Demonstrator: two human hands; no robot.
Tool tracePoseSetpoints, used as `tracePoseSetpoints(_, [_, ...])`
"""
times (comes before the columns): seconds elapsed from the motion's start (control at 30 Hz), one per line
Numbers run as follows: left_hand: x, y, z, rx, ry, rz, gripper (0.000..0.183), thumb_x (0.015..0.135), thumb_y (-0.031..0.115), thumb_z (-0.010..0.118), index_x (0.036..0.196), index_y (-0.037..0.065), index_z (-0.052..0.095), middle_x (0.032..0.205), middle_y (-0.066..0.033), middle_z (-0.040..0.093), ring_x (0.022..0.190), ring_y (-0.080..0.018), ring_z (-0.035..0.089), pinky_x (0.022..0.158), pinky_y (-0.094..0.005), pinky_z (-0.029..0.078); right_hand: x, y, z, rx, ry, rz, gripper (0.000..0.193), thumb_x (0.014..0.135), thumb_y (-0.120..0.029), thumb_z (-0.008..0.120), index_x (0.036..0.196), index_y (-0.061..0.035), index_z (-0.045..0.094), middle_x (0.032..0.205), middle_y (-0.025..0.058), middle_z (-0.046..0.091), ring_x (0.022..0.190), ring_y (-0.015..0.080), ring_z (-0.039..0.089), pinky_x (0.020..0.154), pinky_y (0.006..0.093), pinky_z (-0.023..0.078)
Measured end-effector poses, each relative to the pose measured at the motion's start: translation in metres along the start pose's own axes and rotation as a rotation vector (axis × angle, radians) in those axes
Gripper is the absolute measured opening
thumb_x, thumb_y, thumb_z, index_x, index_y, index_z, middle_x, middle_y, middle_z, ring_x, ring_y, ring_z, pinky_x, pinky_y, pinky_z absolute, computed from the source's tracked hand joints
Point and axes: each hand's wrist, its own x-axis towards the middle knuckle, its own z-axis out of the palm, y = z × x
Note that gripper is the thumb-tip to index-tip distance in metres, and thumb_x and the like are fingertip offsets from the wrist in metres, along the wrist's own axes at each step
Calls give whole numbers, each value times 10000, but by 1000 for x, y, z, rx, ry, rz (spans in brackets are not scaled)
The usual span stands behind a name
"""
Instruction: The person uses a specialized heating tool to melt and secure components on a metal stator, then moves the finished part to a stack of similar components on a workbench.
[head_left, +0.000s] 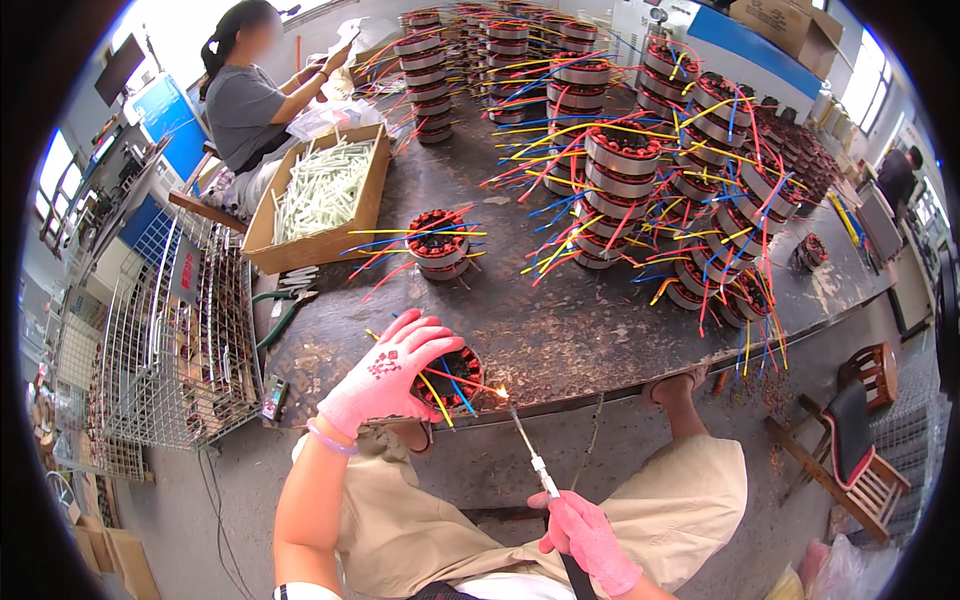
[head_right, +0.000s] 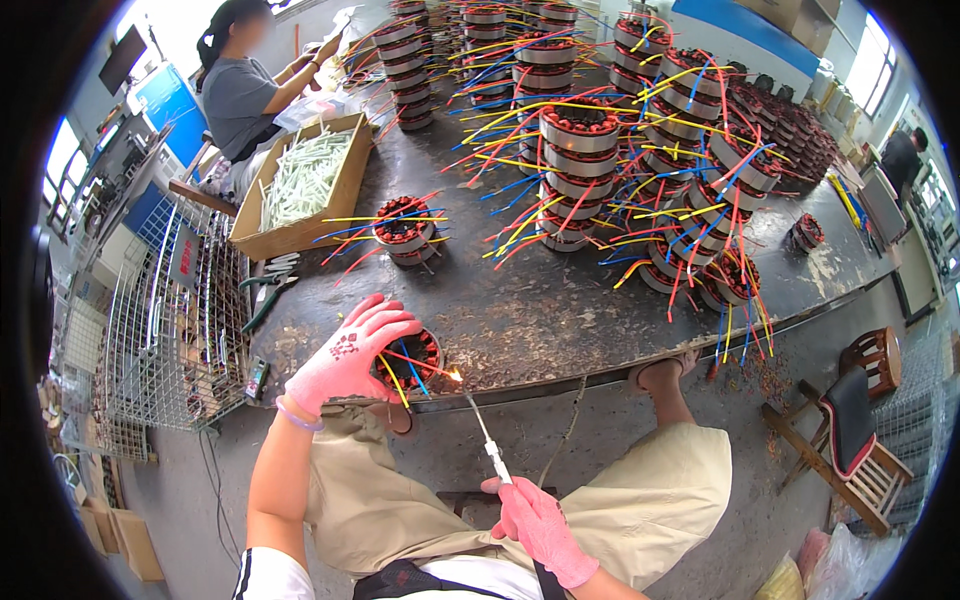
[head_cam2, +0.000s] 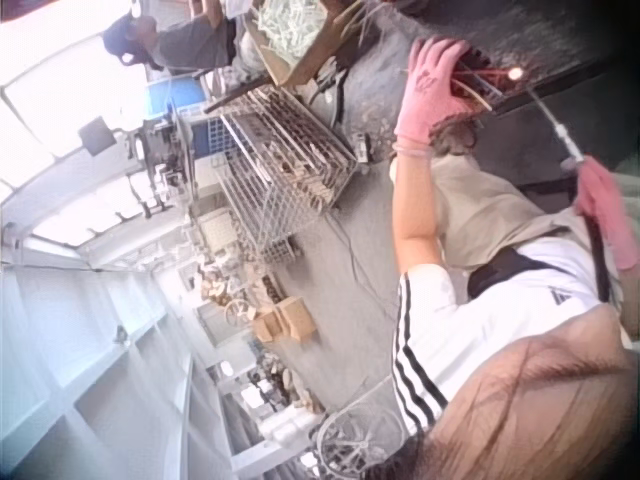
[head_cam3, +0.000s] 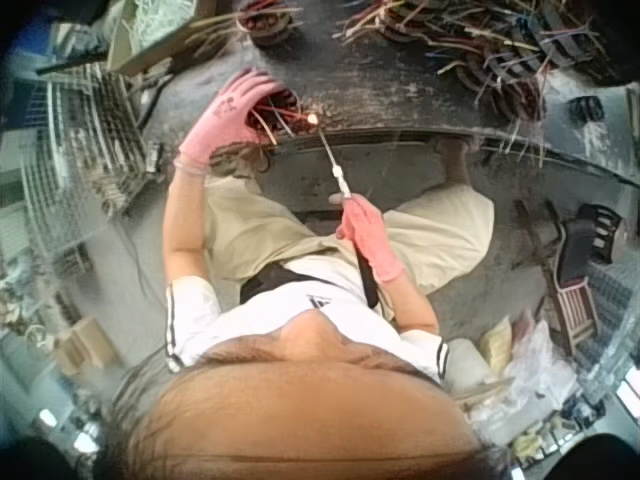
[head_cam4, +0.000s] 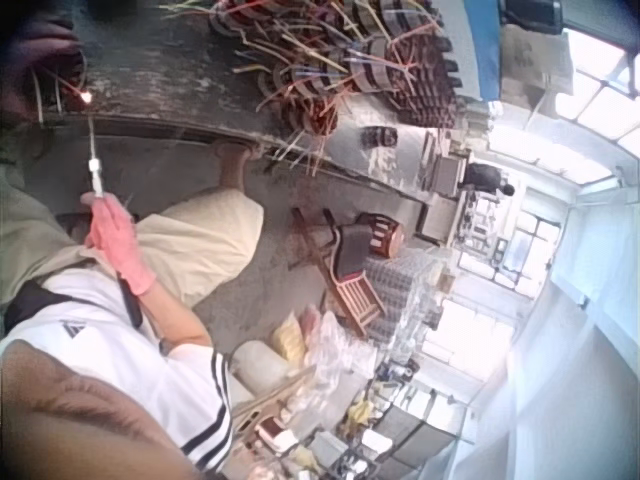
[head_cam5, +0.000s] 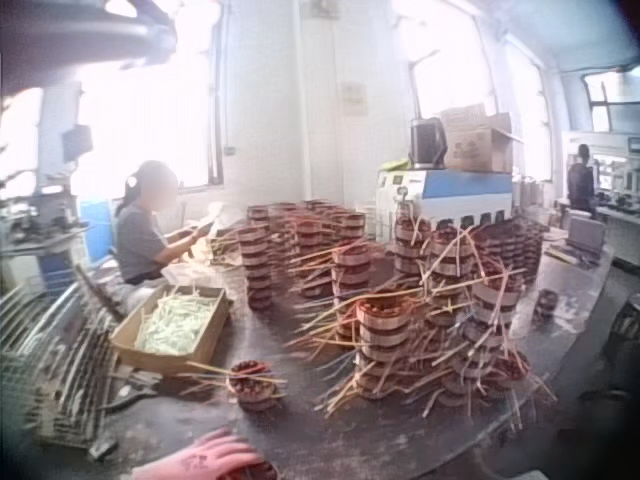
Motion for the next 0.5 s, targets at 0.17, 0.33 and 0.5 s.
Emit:
tracePoseSetpoints(0.17, [-1, -3, 1, -5, -14, 14, 1019, 474, 349, 898, 1379, 114, 494, 1386, -89, 525, 1362, -337, 410, 1193, -501, 268, 4, 7, -1, 66, -12, 2, 342, 1040, -244, 497, 1214, 33, 596, 597, -23, 454, 527, 63, 438, 608, 281, 528])
tracePoseSetpoints(0.33, [-3, -3, 0, -31, -20, 11, 1026, 486, 320, 894, 1400, 110, 479, 1397, -88, 519, 1372, -337, 399, 1199, -498, 256, 2, 5, -1, 25, -5, -25, 367, 1042, -256, 478, 1213, 49, 589, 586, -22, 446, 514, 64, 422, 598, 279, 527])
tracePoseSetpoints(0.5, [-2, -2, -1, -28, -25, 12, 1011, 490, 297, 895, 1396, 111, 486, 1395, -91, 522, 1370, -325, 404, 1202, -496, 254, 1, 0, 2, -81, 12, -43, 390, 1045, -261, 454, 1209, 68, 584, 573, -17, 446, 491, 74, 412, 580, 274, 523])
